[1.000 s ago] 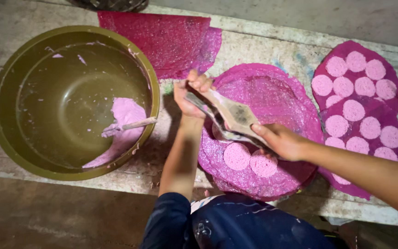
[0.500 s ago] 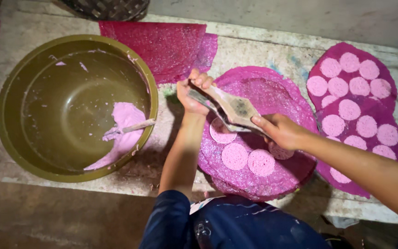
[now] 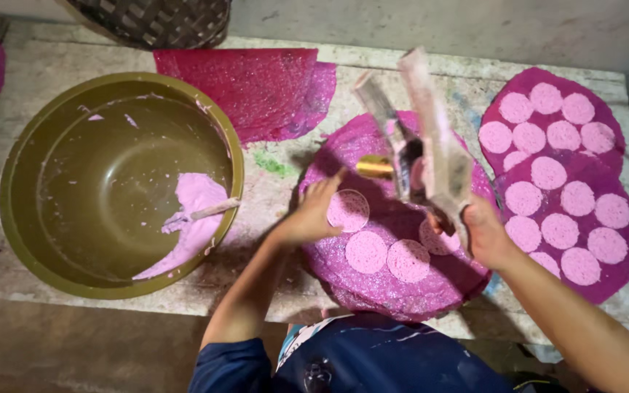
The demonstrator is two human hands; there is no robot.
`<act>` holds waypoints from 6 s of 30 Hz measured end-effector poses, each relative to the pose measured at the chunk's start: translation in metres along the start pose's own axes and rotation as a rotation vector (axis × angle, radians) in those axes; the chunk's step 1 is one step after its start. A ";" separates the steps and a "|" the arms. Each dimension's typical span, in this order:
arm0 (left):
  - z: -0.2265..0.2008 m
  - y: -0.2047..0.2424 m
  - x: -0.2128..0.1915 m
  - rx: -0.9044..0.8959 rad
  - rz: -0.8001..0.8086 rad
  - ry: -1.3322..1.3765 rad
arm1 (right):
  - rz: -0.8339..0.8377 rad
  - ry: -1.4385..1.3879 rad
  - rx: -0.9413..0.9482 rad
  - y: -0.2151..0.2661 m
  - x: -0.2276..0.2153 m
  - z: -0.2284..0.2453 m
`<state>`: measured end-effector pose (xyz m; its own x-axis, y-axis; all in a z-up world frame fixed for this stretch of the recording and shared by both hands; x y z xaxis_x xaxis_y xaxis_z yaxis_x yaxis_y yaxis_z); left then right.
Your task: The person scoops pink dough from a bowl and presses it into a handheld circular mold. They then press the mold onto a pink glittery sheet to form round cake shapes, repeating the process to fill the sheet.
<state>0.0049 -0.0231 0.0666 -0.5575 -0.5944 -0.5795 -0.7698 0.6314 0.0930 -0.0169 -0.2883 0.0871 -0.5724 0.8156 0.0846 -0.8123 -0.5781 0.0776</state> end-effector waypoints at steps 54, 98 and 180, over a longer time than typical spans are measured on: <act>0.073 -0.133 -0.077 0.768 -0.502 2.050 | -0.049 1.102 0.547 -0.115 -0.008 0.052; 0.014 -0.070 0.005 -0.419 -0.311 -0.285 | -0.390 0.373 -0.160 -0.006 -0.037 0.036; 0.066 0.398 -0.186 -0.069 -1.483 -0.116 | 0.920 2.035 0.016 -0.323 0.420 0.008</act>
<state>-0.1774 0.3713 0.1581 0.7524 -0.6143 -0.2377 -0.6144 -0.5243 -0.5896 0.0063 0.2408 0.1057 -0.0003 -0.6782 -0.7348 -0.3410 -0.6908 0.6377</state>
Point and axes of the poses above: each hand's wrist, its own y-axis away from the middle knuckle, its own x-axis out of the palm, z = x × y, the point moved 9 cm from there along -y, towards the middle knuckle, and after that the axes turned 9 degrees about z, right-handed, at the moved point
